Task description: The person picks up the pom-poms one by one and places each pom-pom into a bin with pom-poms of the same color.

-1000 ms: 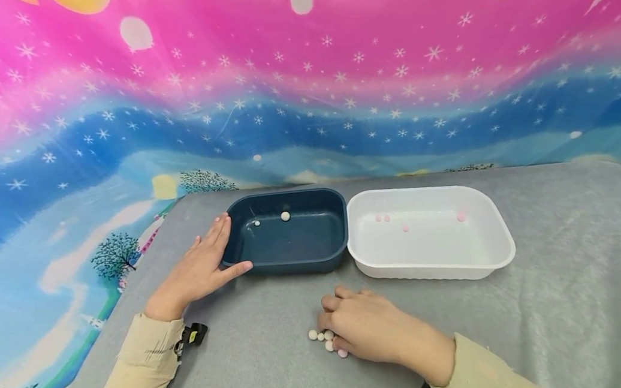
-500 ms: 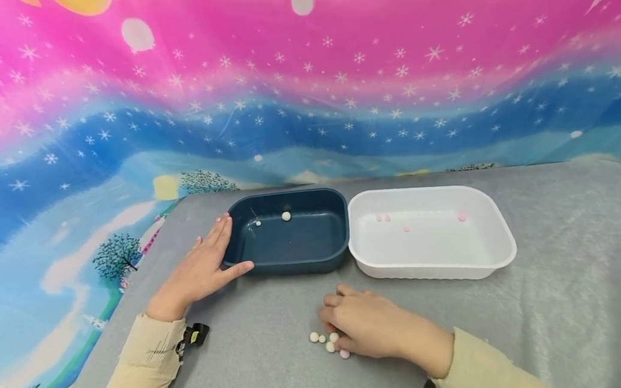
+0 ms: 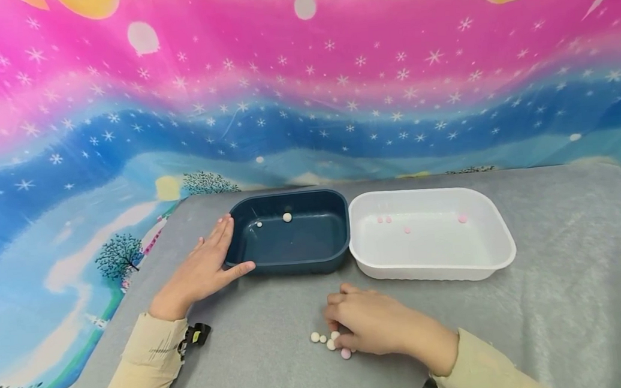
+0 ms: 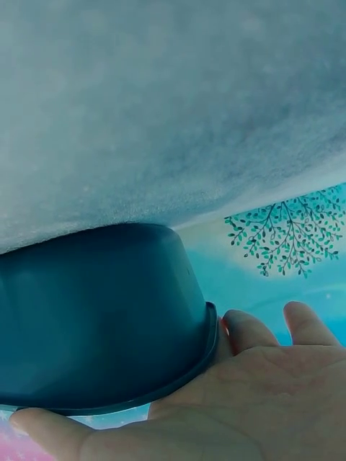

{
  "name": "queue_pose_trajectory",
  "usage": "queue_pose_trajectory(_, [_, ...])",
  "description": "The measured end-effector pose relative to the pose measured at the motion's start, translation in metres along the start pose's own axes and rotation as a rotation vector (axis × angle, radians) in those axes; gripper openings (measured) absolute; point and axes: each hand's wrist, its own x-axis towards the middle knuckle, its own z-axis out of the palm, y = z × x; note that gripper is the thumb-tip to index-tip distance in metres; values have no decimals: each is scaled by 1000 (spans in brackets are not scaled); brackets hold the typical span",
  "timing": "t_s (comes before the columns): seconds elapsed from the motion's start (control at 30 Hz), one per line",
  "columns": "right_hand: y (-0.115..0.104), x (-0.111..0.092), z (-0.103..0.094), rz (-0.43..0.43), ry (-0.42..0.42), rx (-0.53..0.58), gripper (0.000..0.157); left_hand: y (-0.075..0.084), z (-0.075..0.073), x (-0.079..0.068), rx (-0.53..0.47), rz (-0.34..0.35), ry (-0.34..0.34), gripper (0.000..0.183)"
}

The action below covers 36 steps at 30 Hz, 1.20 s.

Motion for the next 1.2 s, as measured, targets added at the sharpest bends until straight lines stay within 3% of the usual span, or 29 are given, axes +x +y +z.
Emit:
queue_pose_trajectory(0.47, [-1, -2, -2, -8, 35, 40, 12, 1, 0, 1, -4, -10, -6, 112])
queue_pose_trajectory(1.2, [1, -1, 1, -17, 37, 122, 16, 0, 1, 0, -21, -16, -9, 113])
